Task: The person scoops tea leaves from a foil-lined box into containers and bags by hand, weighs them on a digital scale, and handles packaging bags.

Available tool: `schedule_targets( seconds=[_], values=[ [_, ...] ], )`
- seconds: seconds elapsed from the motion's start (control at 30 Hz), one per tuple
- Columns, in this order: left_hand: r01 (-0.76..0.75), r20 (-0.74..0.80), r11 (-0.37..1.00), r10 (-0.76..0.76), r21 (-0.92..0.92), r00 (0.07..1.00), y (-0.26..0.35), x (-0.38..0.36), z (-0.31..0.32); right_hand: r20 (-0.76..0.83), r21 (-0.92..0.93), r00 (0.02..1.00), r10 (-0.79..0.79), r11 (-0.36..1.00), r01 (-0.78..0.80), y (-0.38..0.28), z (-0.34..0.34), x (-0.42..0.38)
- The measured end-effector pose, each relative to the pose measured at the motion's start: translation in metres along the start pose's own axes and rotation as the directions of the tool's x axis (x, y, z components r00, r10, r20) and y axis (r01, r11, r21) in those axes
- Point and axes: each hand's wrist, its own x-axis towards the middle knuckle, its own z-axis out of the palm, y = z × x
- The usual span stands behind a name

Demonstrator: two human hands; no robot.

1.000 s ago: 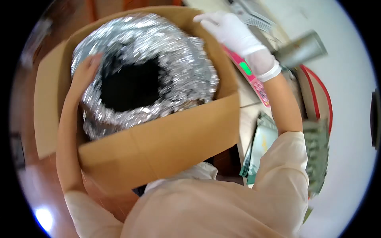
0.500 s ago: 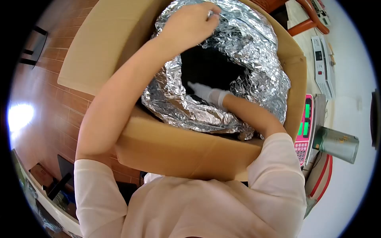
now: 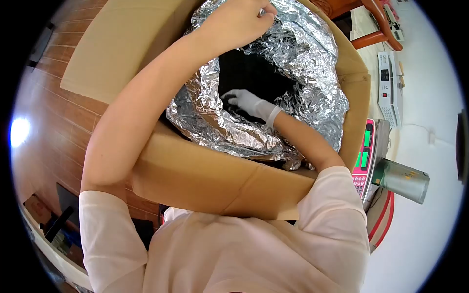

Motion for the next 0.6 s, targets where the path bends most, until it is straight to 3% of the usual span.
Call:
schedule_targets(
  seconds=[0.03, 0.07, 0.13, 0.3, 0.43, 0.5, 0.57, 0.6],
  values=[
    [0.001, -0.019, 1.0, 0.0, 0.014, 1.0, -0.005, 0.002, 0.003, 0.059, 0.316, 0.998, 0.033, 0.947, -0.05, -0.001, -0.008, -0.001],
    [0.001, -0.022, 1.0, -0.001, 0.011, 1.0, -0.005, 0.002, 0.003, 0.125, 0.597, 0.991, 0.045, 0.795, -0.112, -0.012, -0.014, -0.007],
    [0.036, -0.011, 0.999, -0.036, -0.004, 0.999, -0.004, 0.003, 0.001, 0.143, 0.745, 0.988, -0.054, 0.664, -0.071, -0.023, -0.025, -0.01],
    [0.017, -0.036, 1.0, -0.018, -0.023, 0.999, -0.005, 0.004, 0.0, 0.172, 0.832, 0.966, -0.192, 0.554, -0.038, -0.043, -0.034, -0.015],
    [0.024, -0.048, 1.0, -0.023, 0.017, 0.999, -0.005, 0.004, 0.001, 0.176, 0.832, 0.977, -0.122, 0.549, -0.081, -0.061, -0.029, -0.022],
    [-0.044, -0.066, 0.999, 0.046, 0.025, 0.997, -0.013, 0.005, 0.005, -0.05, 0.417, 0.999, 0.018, 0.909, 0.004, -0.064, -0.025, -0.022],
    [-0.118, -0.08, 0.993, 0.12, 0.026, 0.99, -0.01, 0.006, 0.005, -0.104, 0.034, 0.991, 0.087, 0.996, -0.084, -0.061, -0.025, -0.018],
    [-0.02, -0.023, 1.0, 0.02, 0.0, 1.0, -0.004, 0.005, 0.001, -0.118, -0.152, 0.983, 0.144, 0.975, -0.161, -0.061, -0.025, -0.018]
  ],
)
